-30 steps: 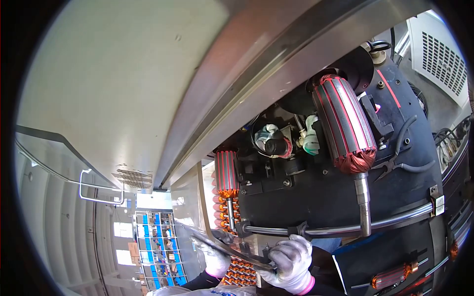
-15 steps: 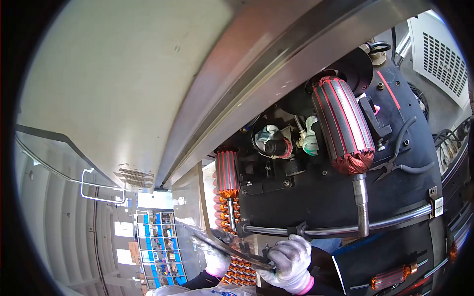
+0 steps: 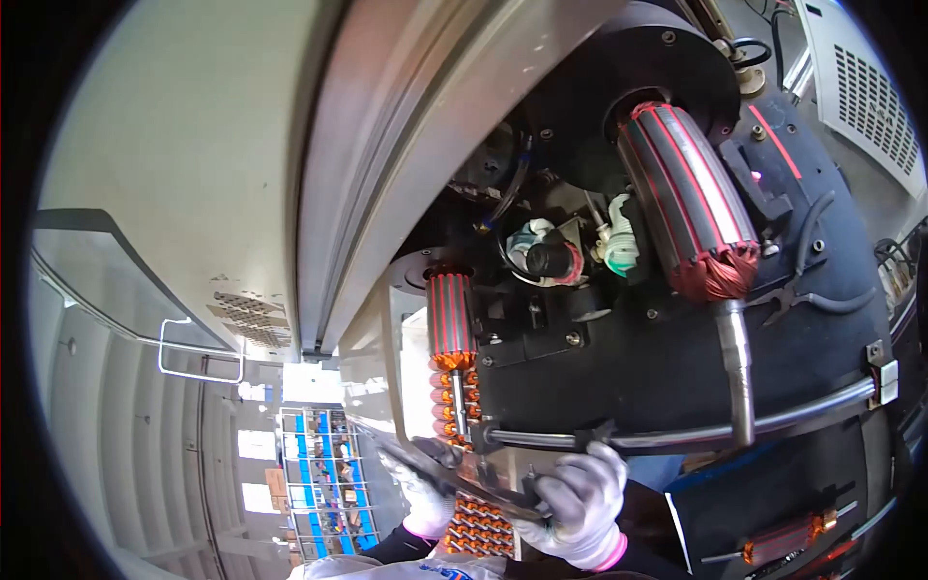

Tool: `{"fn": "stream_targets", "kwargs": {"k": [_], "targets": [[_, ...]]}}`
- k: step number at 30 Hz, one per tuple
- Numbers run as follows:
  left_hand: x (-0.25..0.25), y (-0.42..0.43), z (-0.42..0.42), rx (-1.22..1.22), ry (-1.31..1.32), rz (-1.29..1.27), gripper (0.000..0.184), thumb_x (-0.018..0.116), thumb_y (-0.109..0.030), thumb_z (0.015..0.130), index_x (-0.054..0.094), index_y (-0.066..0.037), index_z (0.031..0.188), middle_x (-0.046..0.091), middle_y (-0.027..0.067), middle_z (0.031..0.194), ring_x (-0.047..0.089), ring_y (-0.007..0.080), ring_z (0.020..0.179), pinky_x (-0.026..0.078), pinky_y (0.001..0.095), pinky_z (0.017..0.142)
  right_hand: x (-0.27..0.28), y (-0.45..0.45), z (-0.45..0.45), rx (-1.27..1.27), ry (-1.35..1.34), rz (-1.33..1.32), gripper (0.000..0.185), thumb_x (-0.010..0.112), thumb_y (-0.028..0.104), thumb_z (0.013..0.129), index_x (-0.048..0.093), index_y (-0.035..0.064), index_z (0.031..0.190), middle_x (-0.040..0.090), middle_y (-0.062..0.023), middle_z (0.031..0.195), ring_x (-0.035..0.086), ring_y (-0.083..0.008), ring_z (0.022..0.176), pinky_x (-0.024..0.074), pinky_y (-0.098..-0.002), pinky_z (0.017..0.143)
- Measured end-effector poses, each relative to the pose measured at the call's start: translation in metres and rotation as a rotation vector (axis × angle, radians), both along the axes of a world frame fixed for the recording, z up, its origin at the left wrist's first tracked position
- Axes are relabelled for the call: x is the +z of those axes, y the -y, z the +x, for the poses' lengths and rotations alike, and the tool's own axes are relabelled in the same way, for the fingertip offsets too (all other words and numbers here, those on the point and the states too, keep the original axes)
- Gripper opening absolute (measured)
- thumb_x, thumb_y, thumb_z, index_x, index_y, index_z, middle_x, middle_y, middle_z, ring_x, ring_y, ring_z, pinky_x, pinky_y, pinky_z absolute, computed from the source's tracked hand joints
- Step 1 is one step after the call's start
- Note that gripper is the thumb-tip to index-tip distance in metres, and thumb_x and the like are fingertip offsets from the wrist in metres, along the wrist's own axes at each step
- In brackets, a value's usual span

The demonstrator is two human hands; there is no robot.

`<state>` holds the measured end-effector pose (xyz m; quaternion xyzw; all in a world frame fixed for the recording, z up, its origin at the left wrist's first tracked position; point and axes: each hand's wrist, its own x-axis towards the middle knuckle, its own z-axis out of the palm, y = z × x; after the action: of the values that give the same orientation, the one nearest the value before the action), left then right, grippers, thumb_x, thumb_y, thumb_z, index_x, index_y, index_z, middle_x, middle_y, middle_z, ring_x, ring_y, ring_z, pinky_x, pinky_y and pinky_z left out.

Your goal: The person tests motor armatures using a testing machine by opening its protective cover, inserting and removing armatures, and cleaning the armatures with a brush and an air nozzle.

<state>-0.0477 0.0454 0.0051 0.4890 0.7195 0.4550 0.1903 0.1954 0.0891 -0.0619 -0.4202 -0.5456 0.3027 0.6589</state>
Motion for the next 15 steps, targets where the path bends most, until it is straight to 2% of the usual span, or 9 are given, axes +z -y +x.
{"fn": "stream_targets", "kwargs": {"k": [1,2,5,9,15], "targets": [[0.005,-0.008,0.008,0.016,0.288,0.011,0.051,0.049,-0.056,0.091,0.049,-0.006,0.083,0.05,0.007,0.069,0.048,0.0192,0.067,0.043,0.0348,0.067,-0.001,-0.001,-0.007,0.016,-0.006,0.015,0.049,0.066,0.059,0.078,0.054,0.0131,0.093,0.051,-0.0045,0.091,0.053,-0.024,0.089,0.0409,-0.0498,0.089],[0.004,-0.01,0.004,0.012,0.27,0.019,0.051,0.049,-0.056,0.091,0.049,-0.006,0.083,0.05,0.007,0.069,0.048,0.0192,0.067,0.043,0.0348,0.067,0.0,-0.002,-0.01,0.013,-0.024,0.024,0.049,0.066,0.059,0.078,0.054,0.0131,0.093,0.051,-0.0045,0.091,0.053,-0.024,0.089,0.0409,-0.0498,0.089],[-0.005,-0.005,-0.012,-0.165,0.317,0.017,0.074,0.024,-0.074,0.089,0.048,-0.004,0.085,0.051,0.009,0.073,0.049,0.0206,0.069,0.042,0.0356,0.073,0.002,-0.002,-0.006,-0.033,-0.078,0.027,0.037,0.066,0.042,0.083,0.055,0.0126,0.104,0.055,-0.0076,0.096,0.057,-0.0261,0.092,0.0436,-0.0473,0.09],[-0.002,-0.009,-0.005,-0.169,0.328,0.001,0.066,0.028,-0.068,0.093,0.047,-0.005,0.086,0.05,0.0076,0.071,0.049,0.0207,0.069,0.042,0.0366,0.073,-0.003,0.001,-0.011,-0.002,-0.051,0.023,0.045,0.068,0.048,0.076,0.055,0.0135,0.102,0.055,-0.0065,0.099,0.056,-0.0272,0.094,0.0416,-0.0513,0.091],[0.003,-0.017,0.016,-0.164,0.23,-0.019,0.061,0.032,-0.063,0.095,0.047,-0.005,0.085,0.049,0.0067,0.071,0.049,0.0205,0.07,0.043,0.0355,0.073,-0.004,-0.001,-0.011,-0.003,-0.08,0.034,0.043,0.068,0.046,0.076,0.055,0.0143,0.102,0.055,-0.0056,0.098,0.056,-0.0262,0.092,0.0429,-0.0492,0.09]]}}
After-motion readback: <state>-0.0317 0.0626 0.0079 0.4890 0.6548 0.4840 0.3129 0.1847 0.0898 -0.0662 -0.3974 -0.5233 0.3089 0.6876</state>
